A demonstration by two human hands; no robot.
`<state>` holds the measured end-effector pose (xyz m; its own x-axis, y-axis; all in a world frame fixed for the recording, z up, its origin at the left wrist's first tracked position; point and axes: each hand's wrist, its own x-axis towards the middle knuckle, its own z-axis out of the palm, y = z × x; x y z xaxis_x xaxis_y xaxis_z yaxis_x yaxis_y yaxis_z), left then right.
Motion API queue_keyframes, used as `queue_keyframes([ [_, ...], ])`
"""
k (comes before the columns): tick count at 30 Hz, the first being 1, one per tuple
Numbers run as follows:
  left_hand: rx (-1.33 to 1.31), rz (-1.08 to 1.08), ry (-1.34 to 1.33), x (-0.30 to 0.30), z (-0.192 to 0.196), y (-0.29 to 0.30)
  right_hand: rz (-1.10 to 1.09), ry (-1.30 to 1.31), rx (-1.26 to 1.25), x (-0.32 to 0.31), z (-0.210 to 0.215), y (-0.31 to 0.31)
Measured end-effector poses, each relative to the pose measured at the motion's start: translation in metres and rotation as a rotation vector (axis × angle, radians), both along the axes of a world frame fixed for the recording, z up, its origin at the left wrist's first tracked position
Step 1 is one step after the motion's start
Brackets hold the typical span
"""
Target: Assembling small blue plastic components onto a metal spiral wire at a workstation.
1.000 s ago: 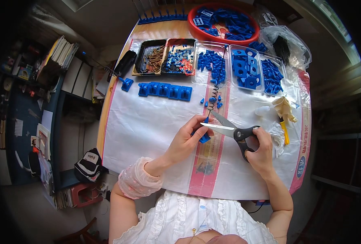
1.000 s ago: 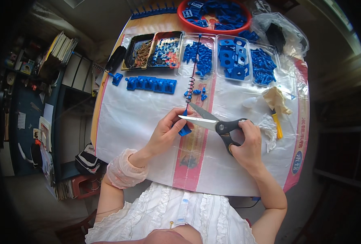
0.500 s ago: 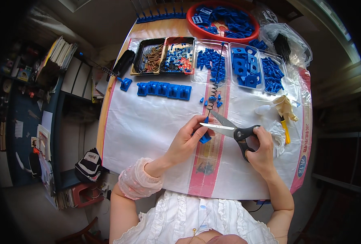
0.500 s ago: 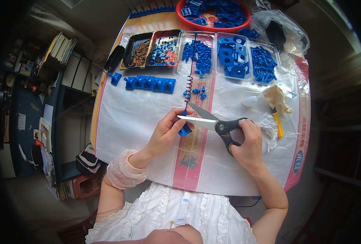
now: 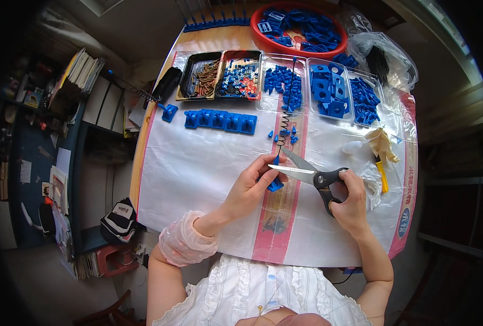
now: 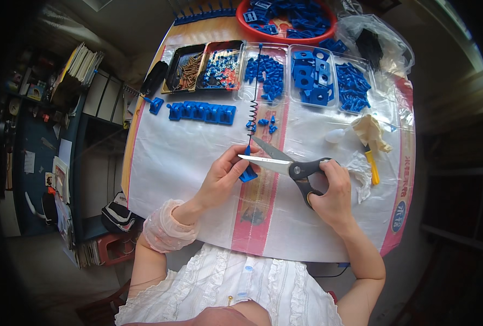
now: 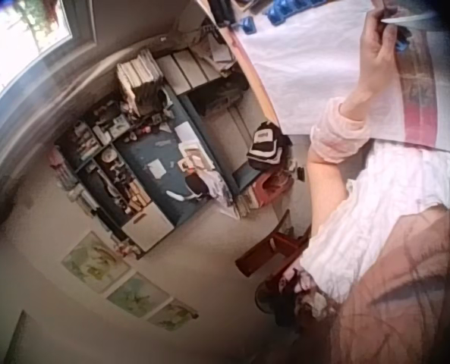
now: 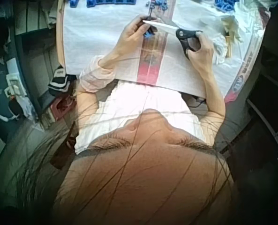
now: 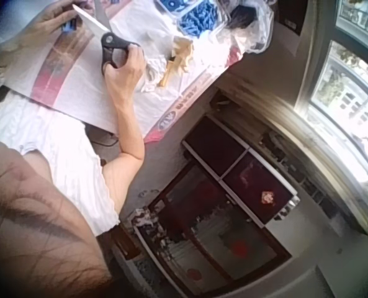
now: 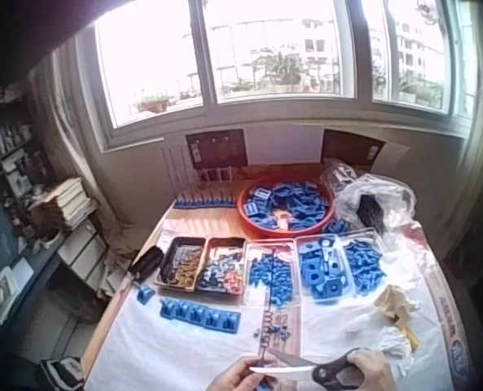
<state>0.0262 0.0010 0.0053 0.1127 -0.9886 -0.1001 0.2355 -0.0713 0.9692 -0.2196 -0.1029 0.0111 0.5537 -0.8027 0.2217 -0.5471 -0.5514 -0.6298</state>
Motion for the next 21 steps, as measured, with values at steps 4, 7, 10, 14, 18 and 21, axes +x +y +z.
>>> queue_keyframes([
  [4, -0.001, -0.016, -0.002, 0.001, 0.003, 0.000, -0.001, -0.008, 0.010, -0.001, -0.001, 0.000],
  [7, 0.002, -0.015, 0.009, 0.000, 0.003, 0.001, 0.001, -0.006, -0.003, 0.000, -0.001, 0.000],
  [10, -0.026, -0.005, 0.002, 0.000, -0.002, 0.000, 0.006, 0.001, -0.004, 0.001, 0.000, 0.000],
  [14, -0.037, -0.012, -0.009, 0.000, -0.006, 0.000, 0.015, 0.010, -0.017, 0.000, 0.000, -0.001],
  [18, -0.029, -0.010, 0.028, -0.001, -0.004, 0.000, 0.016, 0.010, -0.014, -0.001, -0.001, 0.000],
  [21, -0.007, 0.007, 0.056, -0.002, -0.002, -0.001, 0.017, 0.009, -0.012, -0.001, -0.001, 0.000],
])
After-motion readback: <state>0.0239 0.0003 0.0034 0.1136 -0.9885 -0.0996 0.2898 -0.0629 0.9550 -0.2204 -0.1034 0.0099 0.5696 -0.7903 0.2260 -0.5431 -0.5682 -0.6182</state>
